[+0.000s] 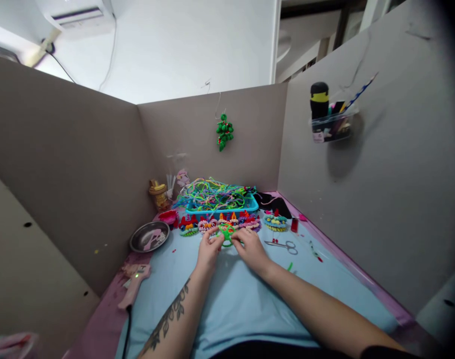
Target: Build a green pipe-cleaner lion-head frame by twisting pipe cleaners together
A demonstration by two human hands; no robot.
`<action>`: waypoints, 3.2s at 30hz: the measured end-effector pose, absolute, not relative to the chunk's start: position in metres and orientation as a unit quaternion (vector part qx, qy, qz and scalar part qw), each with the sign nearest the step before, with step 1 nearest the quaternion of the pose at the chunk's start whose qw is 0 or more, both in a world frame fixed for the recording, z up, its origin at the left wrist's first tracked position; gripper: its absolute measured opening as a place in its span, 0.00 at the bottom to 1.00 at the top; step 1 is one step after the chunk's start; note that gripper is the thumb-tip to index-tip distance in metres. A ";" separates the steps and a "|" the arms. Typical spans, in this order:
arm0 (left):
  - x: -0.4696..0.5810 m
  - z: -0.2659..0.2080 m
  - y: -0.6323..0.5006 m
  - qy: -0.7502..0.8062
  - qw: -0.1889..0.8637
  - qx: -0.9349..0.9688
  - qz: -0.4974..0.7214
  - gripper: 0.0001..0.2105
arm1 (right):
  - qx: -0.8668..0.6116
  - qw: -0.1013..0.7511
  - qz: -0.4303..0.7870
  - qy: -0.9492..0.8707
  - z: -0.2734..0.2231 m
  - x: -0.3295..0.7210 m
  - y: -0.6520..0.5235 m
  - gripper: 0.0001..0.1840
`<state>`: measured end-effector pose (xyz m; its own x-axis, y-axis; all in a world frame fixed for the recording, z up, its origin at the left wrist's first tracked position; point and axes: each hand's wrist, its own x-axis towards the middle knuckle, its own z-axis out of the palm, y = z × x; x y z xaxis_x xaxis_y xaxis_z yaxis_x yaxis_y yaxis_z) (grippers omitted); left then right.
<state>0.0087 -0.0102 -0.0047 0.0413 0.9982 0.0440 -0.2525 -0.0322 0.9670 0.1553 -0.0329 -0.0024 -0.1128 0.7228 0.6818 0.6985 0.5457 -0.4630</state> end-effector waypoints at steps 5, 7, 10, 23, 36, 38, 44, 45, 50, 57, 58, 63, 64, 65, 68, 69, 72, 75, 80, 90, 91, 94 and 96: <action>0.009 -0.006 -0.011 0.391 0.550 0.443 0.590 0.23 | -0.450 0.471 0.042 -0.758 -0.005 0.149 -0.036 0.05; 0.010 -0.007 -0.012 0.391 0.545 0.437 0.599 0.22 | -0.435 0.478 0.067 -0.760 -0.006 0.146 -0.037 0.06; 0.010 -0.009 -0.011 0.394 0.545 0.430 0.602 0.22 | -0.428 0.486 0.088 -0.757 -0.008 0.143 -0.037 0.06; 0.013 -0.023 -0.004 0.404 0.499 0.443 0.626 0.21 | -0.461 0.433 0.025 -0.774 -0.005 0.151 -0.032 0.06; 0.012 -0.013 -0.010 0.430 0.582 0.426 0.543 0.27 | -0.491 0.491 -0.020 -0.719 -0.011 0.151 -0.027 0.07; 0.012 -0.012 -0.011 0.422 0.581 0.432 0.545 0.27 | -0.490 0.490 -0.017 -0.721 -0.011 0.151 -0.027 0.07; 0.009 -0.011 -0.008 0.439 0.531 0.417 0.593 0.25 | -0.482 0.507 -0.015 -0.714 -0.005 0.158 -0.024 0.07; 0.007 -0.011 -0.006 0.445 0.518 0.405 0.608 0.25 | -0.479 0.521 -0.021 -0.706 -0.003 0.162 -0.023 0.09; -0.007 -0.010 0.004 0.474 0.450 0.339 0.676 0.23 | -0.476 0.573 -0.070 -0.663 0.007 0.189 -0.021 0.12; -0.019 -0.009 0.012 0.476 0.429 0.286 0.713 0.23 | -0.468 0.412 -0.111 -0.774 0.007 0.200 -0.019 0.23; -0.019 -0.009 0.012 0.475 0.431 0.284 0.713 0.24 | -0.478 0.390 -0.121 -0.777 0.006 0.199 -0.018 0.22; -0.019 -0.008 0.014 0.476 0.448 0.270 0.707 0.27 | -0.512 0.349 -0.151 -0.770 -0.005 0.197 -0.009 0.07; -0.019 -0.008 0.014 0.475 0.447 0.269 0.708 0.27 | -0.513 0.349 -0.151 -0.769 -0.006 0.198 -0.007 0.06; -0.019 -0.008 0.014 0.475 0.447 0.270 0.708 0.27 | -0.513 0.356 -0.149 -0.767 -0.007 0.199 -0.006 0.07; -0.018 -0.009 0.013 0.478 0.459 0.288 0.692 0.26 | -0.495 0.430 -0.112 -0.747 -0.007 0.201 -0.005 0.09; -0.018 -0.009 0.013 0.479 0.468 0.295 0.682 0.26 | -0.481 0.470 -0.089 -0.735 -0.005 0.202 -0.005 0.10; -0.016 -0.010 0.012 0.482 0.497 0.299 0.657 0.26 | -0.433 0.573 0.011 -0.696 0.000 0.203 -0.008 0.10; -0.014 -0.009 0.010 0.478 0.531 0.295 0.635 0.25 | -0.387 0.613 0.142 -0.674 0.004 0.200 -0.011 0.10; -0.009 -0.005 0.004 0.465 0.581 0.338 0.576 0.20 | -0.376 0.627 0.189 -0.656 0.002 0.189 -0.014 0.09; -0.002 -0.008 0.000 0.438 0.655 0.318 0.528 0.19 | -0.394 0.652 0.103 -0.640 -0.001 0.175 -0.022 0.11; -0.001 -0.009 0.000 0.434 0.658 0.317 0.527 0.19 | -0.390 0.649 0.099 -0.646 -0.002 0.174 -0.022 0.11; -0.002 -0.012 0.001 0.427 0.663 0.320 0.525 0.18 | -0.378 0.639 0.073 -0.667 -0.004 0.174 -0.022 0.12; -0.002 -0.013 0.002 0.424 0.668 0.318 0.523 0.18 | -0.380 0.639 0.049 -0.667 -0.004 0.175 -0.021 0.12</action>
<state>-0.0018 0.0017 -0.0127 0.0947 0.9677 -0.2336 -0.4292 0.2515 0.8675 0.1753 -0.0208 -0.0040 0.1044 0.5696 0.8152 0.4443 0.7067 -0.5507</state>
